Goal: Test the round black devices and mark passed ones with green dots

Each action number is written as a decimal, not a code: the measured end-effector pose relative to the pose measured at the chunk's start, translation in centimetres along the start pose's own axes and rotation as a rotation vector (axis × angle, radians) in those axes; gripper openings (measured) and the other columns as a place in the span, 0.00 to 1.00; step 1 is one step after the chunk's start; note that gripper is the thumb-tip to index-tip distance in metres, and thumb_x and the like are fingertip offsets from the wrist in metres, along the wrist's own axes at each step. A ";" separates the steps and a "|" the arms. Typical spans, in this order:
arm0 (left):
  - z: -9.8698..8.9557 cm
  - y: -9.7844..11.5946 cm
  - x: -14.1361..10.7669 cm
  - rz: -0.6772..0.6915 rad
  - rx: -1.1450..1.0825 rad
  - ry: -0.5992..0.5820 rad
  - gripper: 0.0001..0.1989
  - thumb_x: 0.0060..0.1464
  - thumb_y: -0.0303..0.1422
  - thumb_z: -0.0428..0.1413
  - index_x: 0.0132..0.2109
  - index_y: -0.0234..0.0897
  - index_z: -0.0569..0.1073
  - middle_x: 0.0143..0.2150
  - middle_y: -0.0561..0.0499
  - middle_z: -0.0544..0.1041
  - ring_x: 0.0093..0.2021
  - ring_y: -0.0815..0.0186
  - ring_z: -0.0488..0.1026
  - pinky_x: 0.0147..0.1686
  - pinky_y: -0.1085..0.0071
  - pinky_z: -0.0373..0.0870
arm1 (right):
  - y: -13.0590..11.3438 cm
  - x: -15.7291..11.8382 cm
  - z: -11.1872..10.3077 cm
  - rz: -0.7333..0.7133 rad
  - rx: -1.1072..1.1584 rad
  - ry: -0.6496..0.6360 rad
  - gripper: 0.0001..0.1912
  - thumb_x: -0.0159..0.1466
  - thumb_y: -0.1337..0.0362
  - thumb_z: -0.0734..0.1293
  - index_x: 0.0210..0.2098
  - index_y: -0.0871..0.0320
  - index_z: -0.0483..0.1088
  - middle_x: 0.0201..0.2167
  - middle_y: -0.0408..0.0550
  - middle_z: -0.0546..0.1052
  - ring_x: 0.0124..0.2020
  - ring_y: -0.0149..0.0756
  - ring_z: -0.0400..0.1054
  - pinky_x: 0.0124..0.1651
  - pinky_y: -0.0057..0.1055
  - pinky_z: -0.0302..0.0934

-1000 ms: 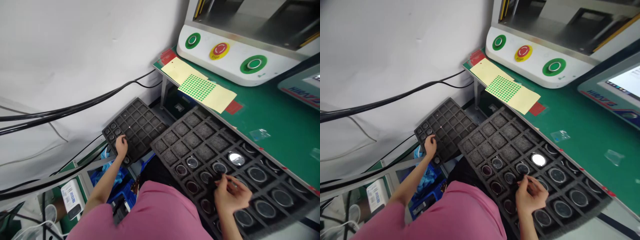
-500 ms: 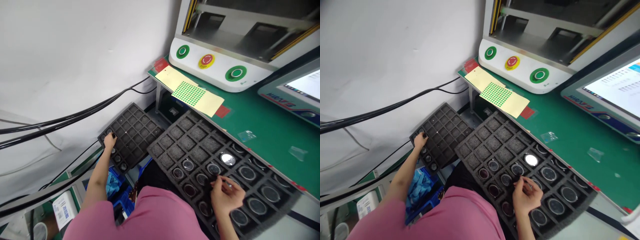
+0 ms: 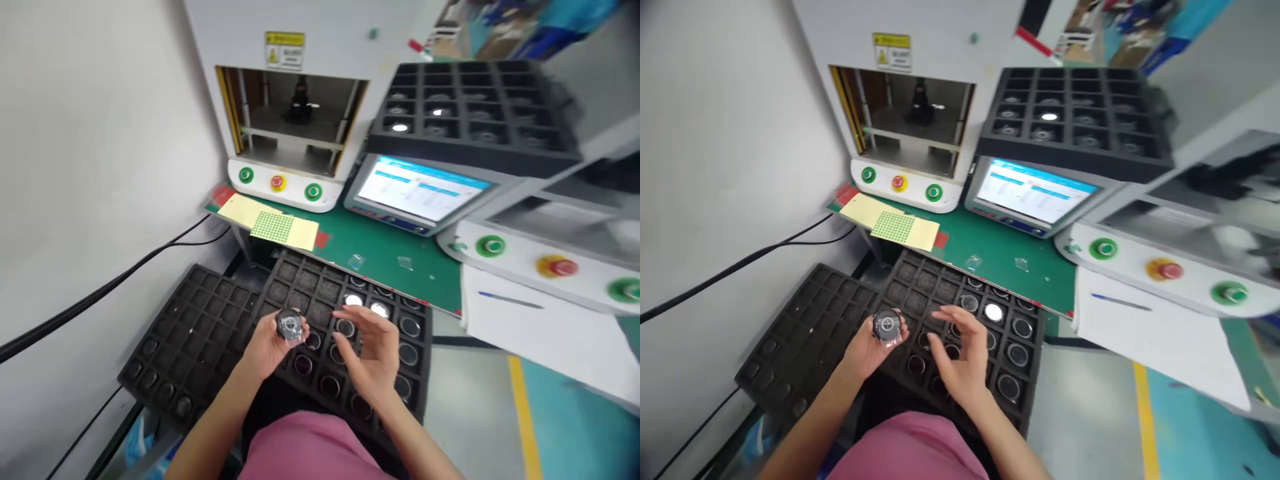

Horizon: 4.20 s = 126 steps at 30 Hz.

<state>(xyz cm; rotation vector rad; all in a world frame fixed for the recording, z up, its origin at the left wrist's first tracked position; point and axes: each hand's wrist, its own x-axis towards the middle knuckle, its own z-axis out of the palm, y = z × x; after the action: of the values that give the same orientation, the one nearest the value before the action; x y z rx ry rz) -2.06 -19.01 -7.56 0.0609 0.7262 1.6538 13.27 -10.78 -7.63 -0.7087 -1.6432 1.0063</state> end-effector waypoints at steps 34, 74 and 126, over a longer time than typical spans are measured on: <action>7.7 -3.8 2.9 -0.069 0.290 0.098 0.15 0.41 0.37 0.69 0.36 0.33 0.81 0.38 0.44 0.81 0.38 0.61 0.78 0.38 0.68 0.78 | 10.8 12.5 -13.8 0.122 -0.283 0.248 0.14 0.58 0.71 0.68 0.43 0.59 0.65 0.47 0.56 0.68 0.51 0.47 0.65 0.58 0.53 0.58; 12.7 -2.9 0.1 0.436 0.883 -0.427 0.23 0.41 0.31 0.69 0.49 0.43 0.79 0.43 0.45 0.75 0.43 0.55 0.77 0.45 0.62 0.74 | -6.5 3.6 -9.7 0.505 0.643 0.249 0.15 0.55 0.63 0.74 0.38 0.51 0.67 0.45 0.45 0.71 0.27 0.24 0.67 0.30 0.27 0.69; 12.7 -0.6 0.5 0.760 1.205 -0.784 0.30 0.44 0.32 0.67 0.57 0.37 0.72 0.46 0.45 0.75 0.47 0.58 0.75 0.46 0.61 0.78 | -10.1 3.8 -9.8 0.908 0.946 -0.039 0.23 0.49 0.72 0.77 0.38 0.51 0.65 0.42 0.40 0.69 0.23 0.18 0.66 0.24 0.19 0.64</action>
<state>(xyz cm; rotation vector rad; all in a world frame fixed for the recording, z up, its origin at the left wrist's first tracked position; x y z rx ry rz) 3.78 -13.23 2.15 1.9067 1.0157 1.4095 21.82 -9.79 4.10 -0.7449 -0.6285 2.2199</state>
